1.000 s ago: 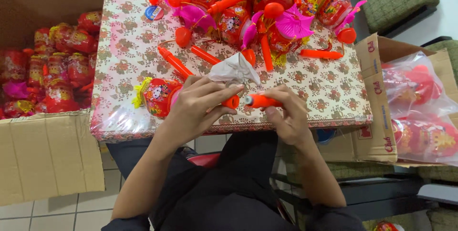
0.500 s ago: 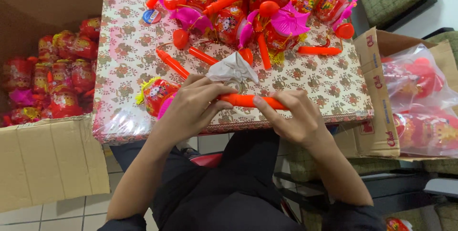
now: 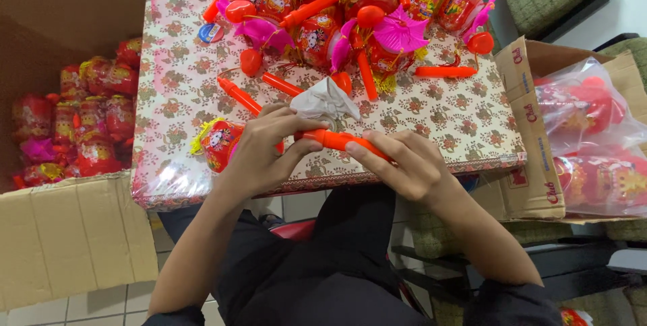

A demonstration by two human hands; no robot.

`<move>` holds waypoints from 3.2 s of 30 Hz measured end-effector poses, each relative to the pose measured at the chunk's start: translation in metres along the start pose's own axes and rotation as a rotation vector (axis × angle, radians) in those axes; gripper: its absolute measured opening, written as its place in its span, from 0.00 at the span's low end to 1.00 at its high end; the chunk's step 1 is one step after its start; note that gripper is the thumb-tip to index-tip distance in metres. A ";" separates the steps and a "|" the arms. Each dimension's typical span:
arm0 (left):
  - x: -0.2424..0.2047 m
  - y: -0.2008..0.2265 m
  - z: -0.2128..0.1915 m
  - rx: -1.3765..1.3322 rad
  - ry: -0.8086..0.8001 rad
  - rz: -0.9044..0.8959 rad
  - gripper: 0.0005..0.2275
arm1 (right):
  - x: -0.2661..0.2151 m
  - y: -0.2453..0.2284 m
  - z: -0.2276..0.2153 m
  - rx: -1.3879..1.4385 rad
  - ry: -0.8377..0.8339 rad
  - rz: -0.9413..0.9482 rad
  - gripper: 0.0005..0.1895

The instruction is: Assembling small plastic toys or lanterns by attaching handles and decorative elements at a steady pace.

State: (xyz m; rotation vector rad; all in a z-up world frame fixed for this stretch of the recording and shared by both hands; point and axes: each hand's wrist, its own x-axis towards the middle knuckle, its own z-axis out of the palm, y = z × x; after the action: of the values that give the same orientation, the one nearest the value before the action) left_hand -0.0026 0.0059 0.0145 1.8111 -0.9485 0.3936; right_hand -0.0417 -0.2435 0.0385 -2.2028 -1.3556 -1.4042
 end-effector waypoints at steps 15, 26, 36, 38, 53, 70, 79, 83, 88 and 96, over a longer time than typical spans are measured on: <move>0.007 0.021 -0.010 0.181 -0.080 0.079 0.08 | -0.012 -0.010 0.009 0.169 -0.221 0.248 0.14; 0.014 0.029 -0.009 0.084 -0.091 -0.021 0.08 | -0.001 -0.011 0.012 0.026 -0.054 0.134 0.11; -0.002 0.015 -0.018 0.149 -0.080 0.116 0.09 | -0.009 -0.015 0.026 0.722 -0.250 0.693 0.25; -0.003 0.015 -0.018 0.160 -0.045 0.094 0.09 | -0.003 -0.009 0.025 0.305 -0.190 0.332 0.14; -0.005 0.026 -0.020 0.264 0.035 0.125 0.07 | 0.021 -0.011 0.013 0.489 -0.329 0.450 0.20; -0.002 0.034 -0.024 0.272 0.037 0.161 0.07 | 0.022 -0.013 0.011 0.419 -0.217 0.283 0.20; 0.000 0.046 -0.018 0.281 0.012 0.340 0.04 | 0.003 -0.004 0.019 1.085 -0.407 0.948 0.22; 0.000 0.038 -0.021 0.314 0.079 0.239 0.07 | 0.026 -0.013 0.005 0.550 -0.246 0.535 0.18; 0.000 0.038 -0.019 0.283 0.080 0.196 0.08 | 0.014 -0.014 0.012 -0.218 -0.196 0.002 0.14; 0.003 0.047 -0.019 0.381 -0.045 0.397 0.06 | 0.011 -0.008 0.000 1.201 -0.511 0.918 0.18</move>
State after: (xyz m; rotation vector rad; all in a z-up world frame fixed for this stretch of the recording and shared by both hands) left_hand -0.0332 0.0136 0.0539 1.9703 -1.3395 0.8298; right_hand -0.0467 -0.2321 0.0451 -1.8004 -0.6872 0.2998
